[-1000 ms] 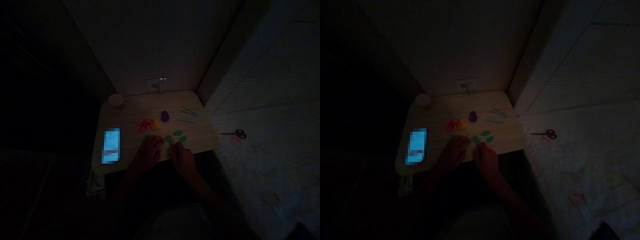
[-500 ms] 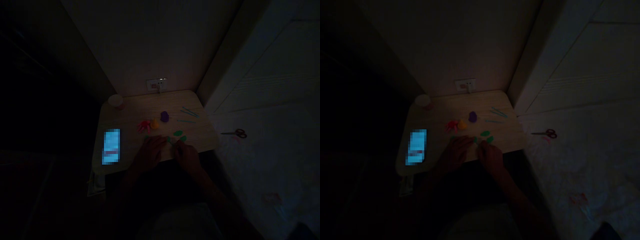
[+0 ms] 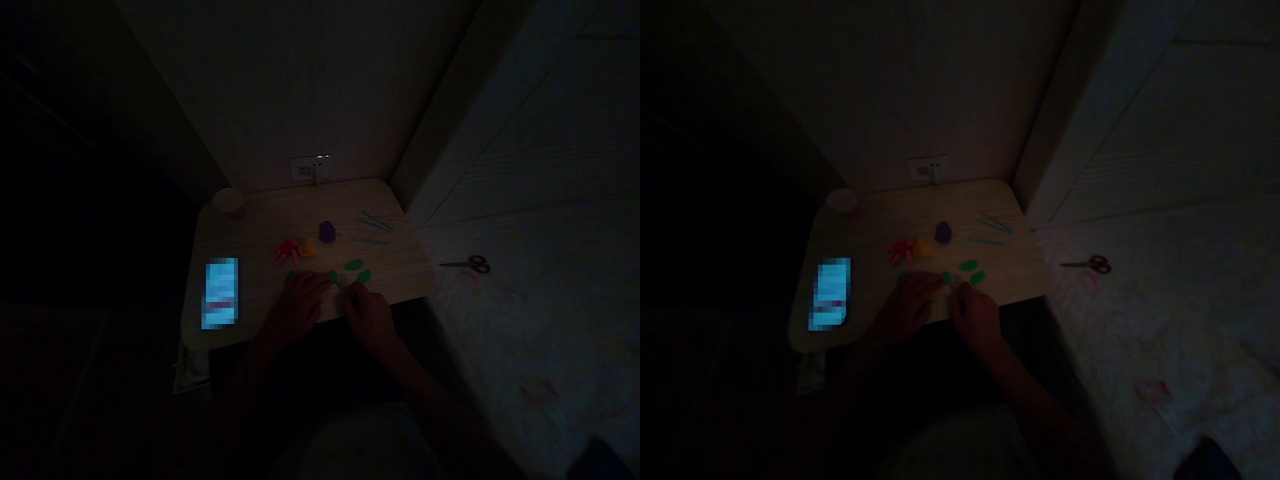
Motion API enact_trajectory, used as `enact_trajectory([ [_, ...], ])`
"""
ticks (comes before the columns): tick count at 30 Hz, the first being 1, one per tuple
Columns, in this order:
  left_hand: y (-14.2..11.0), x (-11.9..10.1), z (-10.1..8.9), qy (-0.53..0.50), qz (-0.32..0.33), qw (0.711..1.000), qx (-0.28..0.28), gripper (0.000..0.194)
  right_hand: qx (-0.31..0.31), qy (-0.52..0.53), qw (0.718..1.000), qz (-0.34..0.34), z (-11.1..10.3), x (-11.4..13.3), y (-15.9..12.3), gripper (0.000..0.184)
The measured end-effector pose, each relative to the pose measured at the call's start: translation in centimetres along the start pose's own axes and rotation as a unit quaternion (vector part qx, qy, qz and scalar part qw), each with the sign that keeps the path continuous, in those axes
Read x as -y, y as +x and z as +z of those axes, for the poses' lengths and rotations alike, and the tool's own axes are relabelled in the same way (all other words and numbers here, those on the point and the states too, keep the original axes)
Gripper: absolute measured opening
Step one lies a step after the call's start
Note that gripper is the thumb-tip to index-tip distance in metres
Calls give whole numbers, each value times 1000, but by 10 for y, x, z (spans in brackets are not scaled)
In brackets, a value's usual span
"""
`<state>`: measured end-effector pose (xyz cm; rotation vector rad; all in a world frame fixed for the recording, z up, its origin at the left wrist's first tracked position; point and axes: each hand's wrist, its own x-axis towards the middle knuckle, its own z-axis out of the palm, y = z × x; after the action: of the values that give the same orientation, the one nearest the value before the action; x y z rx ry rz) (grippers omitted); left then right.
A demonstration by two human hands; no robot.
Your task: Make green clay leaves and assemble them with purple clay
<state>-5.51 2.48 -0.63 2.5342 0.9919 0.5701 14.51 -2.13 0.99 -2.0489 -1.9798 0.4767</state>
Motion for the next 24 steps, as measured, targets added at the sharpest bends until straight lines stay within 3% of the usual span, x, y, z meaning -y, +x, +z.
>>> enact_trajectory([
  [8, 1, -1, 0, -4, -13, 1000, 6, 49, 9, 2, 1000, -10, 4, 2, -3, 13],
  [19, 0, -5, 0, 10, -43, 998, -34, 41, -90, 118, 989, 16, -2, -12, 4, 37],
  [24, 3, -6, 2, 35, -9, 999, 16, 58, -44, 119, 991, -36, -13, -16, 19, 42],
])
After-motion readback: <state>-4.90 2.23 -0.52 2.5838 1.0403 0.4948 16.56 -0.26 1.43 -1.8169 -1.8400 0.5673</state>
